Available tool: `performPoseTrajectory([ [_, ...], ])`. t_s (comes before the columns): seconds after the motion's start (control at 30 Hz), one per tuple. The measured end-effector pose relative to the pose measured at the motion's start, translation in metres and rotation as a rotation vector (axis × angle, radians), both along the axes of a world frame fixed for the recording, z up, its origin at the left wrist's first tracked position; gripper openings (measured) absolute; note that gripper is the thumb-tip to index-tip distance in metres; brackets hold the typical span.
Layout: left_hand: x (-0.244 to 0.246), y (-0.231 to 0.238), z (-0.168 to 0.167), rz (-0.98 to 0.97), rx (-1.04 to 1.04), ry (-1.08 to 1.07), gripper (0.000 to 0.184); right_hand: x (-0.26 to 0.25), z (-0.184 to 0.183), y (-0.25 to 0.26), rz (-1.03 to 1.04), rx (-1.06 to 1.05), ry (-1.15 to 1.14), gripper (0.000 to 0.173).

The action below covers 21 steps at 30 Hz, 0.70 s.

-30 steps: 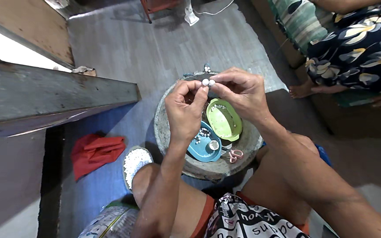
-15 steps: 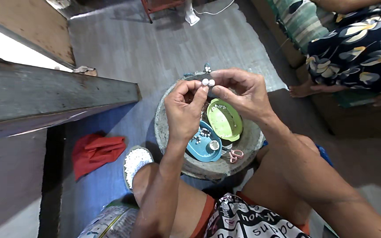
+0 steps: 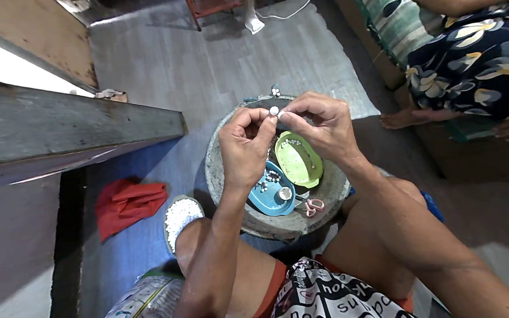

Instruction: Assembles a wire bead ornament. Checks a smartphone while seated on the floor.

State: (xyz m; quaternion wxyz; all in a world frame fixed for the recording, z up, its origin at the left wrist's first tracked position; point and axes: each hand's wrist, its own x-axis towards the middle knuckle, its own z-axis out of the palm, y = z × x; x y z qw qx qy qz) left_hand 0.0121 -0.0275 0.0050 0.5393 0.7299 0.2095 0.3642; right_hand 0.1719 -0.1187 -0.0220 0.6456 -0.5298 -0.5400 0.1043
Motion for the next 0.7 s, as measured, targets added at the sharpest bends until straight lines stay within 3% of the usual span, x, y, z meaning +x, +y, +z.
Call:
performPoseTrajectory([
  [0.37,0.0002,0.0019,0.0,-0.017,-0.096,0.017,0.006,0.0033,0.0025,-0.0073,0.035,-0.032,-0.008,0.019],
  [0.7,-0.0014,-0.002,0.0009,-0.049,-0.063,0.01,0.004,0.0004,-0.0023,-0.0042,-0.013,-0.008,-0.044,0.012],
])
